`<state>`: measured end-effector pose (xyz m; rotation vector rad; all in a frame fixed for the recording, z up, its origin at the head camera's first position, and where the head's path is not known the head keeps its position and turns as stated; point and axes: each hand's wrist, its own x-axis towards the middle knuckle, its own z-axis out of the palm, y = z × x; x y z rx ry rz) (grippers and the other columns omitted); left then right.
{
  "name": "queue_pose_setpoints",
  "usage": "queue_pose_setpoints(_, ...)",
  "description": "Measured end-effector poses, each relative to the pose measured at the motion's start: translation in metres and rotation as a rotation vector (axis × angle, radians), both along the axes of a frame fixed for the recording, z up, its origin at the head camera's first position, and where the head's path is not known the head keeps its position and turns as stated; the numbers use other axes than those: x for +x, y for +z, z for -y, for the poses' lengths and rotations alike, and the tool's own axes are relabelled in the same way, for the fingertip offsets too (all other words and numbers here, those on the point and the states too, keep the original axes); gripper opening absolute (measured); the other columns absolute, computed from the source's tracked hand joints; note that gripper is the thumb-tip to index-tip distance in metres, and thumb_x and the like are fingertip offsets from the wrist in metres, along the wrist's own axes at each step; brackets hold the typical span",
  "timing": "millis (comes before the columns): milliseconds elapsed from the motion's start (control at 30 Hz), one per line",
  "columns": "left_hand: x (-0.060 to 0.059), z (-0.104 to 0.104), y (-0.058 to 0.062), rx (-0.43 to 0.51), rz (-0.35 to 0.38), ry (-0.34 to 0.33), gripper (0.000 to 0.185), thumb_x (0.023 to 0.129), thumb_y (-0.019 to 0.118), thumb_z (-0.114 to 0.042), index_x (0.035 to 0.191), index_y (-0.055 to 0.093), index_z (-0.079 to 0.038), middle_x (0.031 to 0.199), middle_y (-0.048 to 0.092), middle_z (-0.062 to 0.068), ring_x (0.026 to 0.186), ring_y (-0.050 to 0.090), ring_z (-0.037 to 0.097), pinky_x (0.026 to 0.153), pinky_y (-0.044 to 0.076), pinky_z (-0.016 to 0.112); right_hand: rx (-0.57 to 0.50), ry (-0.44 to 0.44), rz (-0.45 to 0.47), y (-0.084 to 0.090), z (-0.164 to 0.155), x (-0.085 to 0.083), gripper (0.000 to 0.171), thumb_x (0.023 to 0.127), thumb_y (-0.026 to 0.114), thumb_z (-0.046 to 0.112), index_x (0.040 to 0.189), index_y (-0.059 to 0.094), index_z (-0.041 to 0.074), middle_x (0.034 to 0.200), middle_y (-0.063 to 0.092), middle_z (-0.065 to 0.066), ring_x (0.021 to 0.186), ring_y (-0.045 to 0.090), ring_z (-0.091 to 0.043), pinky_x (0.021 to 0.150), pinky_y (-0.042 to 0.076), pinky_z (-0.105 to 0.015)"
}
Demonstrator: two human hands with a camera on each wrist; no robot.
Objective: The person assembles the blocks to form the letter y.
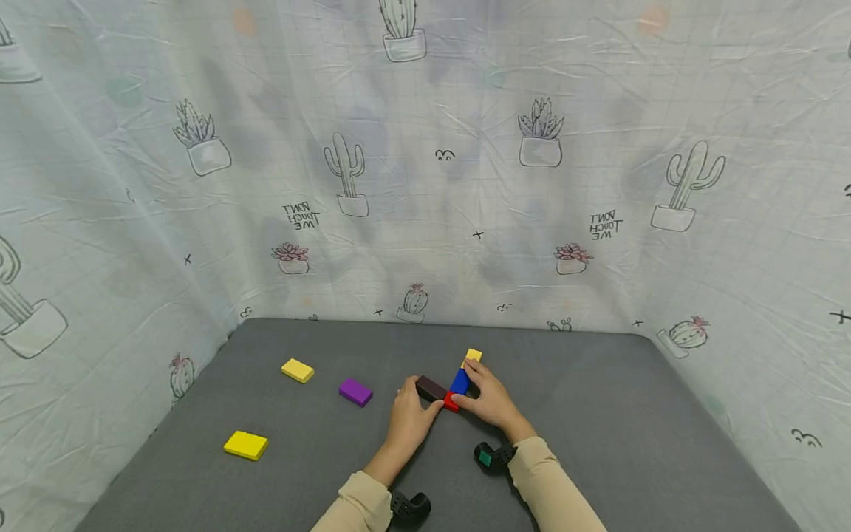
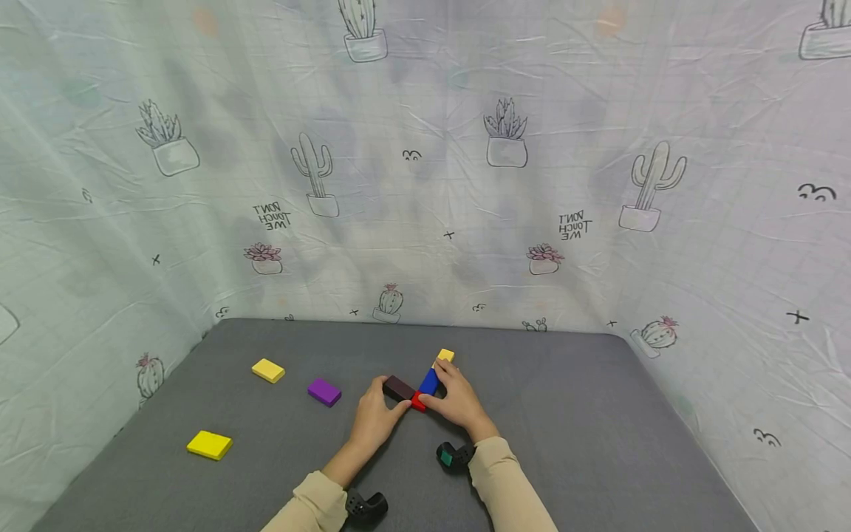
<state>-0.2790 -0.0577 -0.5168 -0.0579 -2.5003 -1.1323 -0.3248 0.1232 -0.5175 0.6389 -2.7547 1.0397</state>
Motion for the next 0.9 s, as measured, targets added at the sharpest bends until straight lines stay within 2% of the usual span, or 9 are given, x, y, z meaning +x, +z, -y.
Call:
queue_pose_setpoints(233,0.0013,-0.0012,0.0002,0.002,0.011,0.002,0.059,0.077,0.079,-0.023,0.121,0.051,0.006,0.115,0.061,0.024,0.110,0.057,0.044,0.090,0.048,0.054,-0.005,-0.002,0.007,0.0001,-0.0004,0.0002,0.078,0.084,0.068,0.041,0.143,0.038,0.001,0.152,0.032,-0.018,0.138,0.031,-0.039,0.108,0.032,-0.056)
queue_pose_setpoints(433,0.0008,-0.0017,0.0000,-0.006,0.027,-0.005,0.062,0.077,0.079,-0.023,0.123,0.051,0.008,0.122,0.057,0.027,0.118,0.050,0.049,0.100,0.039,0.059,-0.005,0.014,-0.002,0.0020,-0.0004,0.0017,0.077,0.085,0.068,0.040,0.142,0.039,-0.003,0.150,0.033,-0.020,0.137,0.033,-0.041,0.106,0.034,-0.057)
queue_pose_setpoints(567,0.0005,-0.0017,-0.0004,-0.015,0.046,-0.002,0.066,0.078,0.078,-0.025,0.127,0.050,0.010,0.129,0.053,0.031,0.123,0.047,0.048,0.103,0.035,0.059,-0.002,0.013,0.002,0.0019,0.0002,0.0014,0.077,0.086,0.068,0.039,0.142,0.038,-0.003,0.151,0.032,-0.020,0.137,0.032,-0.040,0.107,0.034,-0.056)
queue_pose_setpoints(900,0.0007,-0.0016,-0.0018,-0.036,0.037,0.008,0.064,0.077,0.079,-0.024,0.127,0.053,0.008,0.131,0.051,0.031,0.119,0.045,0.056,0.096,0.040,0.062,-0.015,0.017,-0.009,0.0012,-0.0001,0.0022,0.076,0.085,0.069,0.038,0.141,0.039,-0.004,0.150,0.033,-0.021,0.137,0.033,-0.040,0.106,0.034,-0.056)
